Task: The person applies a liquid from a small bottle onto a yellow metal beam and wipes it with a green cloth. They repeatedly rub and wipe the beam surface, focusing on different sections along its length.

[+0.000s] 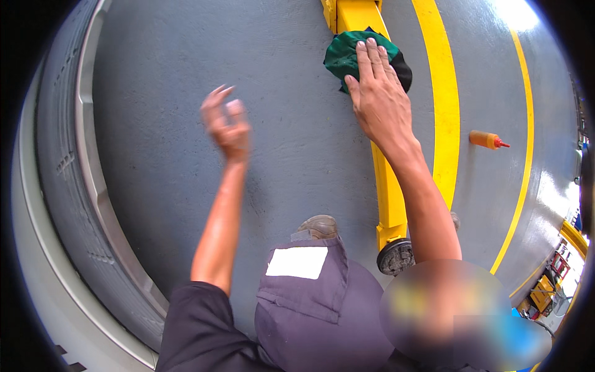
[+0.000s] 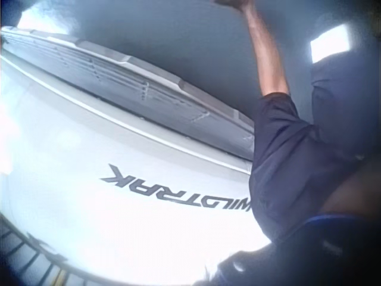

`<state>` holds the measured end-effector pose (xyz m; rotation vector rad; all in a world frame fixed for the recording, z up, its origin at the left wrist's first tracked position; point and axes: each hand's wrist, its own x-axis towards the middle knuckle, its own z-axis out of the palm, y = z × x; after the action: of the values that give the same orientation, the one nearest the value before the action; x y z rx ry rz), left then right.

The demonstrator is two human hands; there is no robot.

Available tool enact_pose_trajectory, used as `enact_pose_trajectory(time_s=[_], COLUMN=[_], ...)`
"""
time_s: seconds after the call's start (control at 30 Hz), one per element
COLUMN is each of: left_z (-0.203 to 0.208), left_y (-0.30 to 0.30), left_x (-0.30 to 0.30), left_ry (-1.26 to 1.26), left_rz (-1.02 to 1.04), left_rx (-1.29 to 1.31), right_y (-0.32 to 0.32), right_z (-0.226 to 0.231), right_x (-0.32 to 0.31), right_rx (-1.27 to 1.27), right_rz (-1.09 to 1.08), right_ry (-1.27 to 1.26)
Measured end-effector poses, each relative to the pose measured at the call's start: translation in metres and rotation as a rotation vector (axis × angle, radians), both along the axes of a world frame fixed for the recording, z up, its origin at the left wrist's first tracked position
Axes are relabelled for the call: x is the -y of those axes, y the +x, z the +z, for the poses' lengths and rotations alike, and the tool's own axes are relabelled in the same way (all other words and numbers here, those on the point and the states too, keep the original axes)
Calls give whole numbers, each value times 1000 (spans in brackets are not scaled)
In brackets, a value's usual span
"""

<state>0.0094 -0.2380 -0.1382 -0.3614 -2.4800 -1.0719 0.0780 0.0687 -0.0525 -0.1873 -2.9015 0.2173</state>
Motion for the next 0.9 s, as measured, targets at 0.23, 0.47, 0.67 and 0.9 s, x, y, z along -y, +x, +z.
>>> enact_pose_trajectory(time_s=[0.23, 0.47, 0.67, 0.9], left_z=[71, 68, 64, 67], left_y=[7, 8, 13, 27], left_x=[-218, -201, -204, -209], left_ry=[49, 204, 229, 222], left_rz=[-787, -951, -893, -780], left_rx=[-77, 143, 223, 209], right_y=[33, 19, -6, -10], right_z=[10, -18, -18, -18], right_x=[-31, -3, 2, -2], right_rx=[132, 79, -7, 91], right_rz=[62, -198, -460, -508], right_ry=[-66, 64, 129, 9])
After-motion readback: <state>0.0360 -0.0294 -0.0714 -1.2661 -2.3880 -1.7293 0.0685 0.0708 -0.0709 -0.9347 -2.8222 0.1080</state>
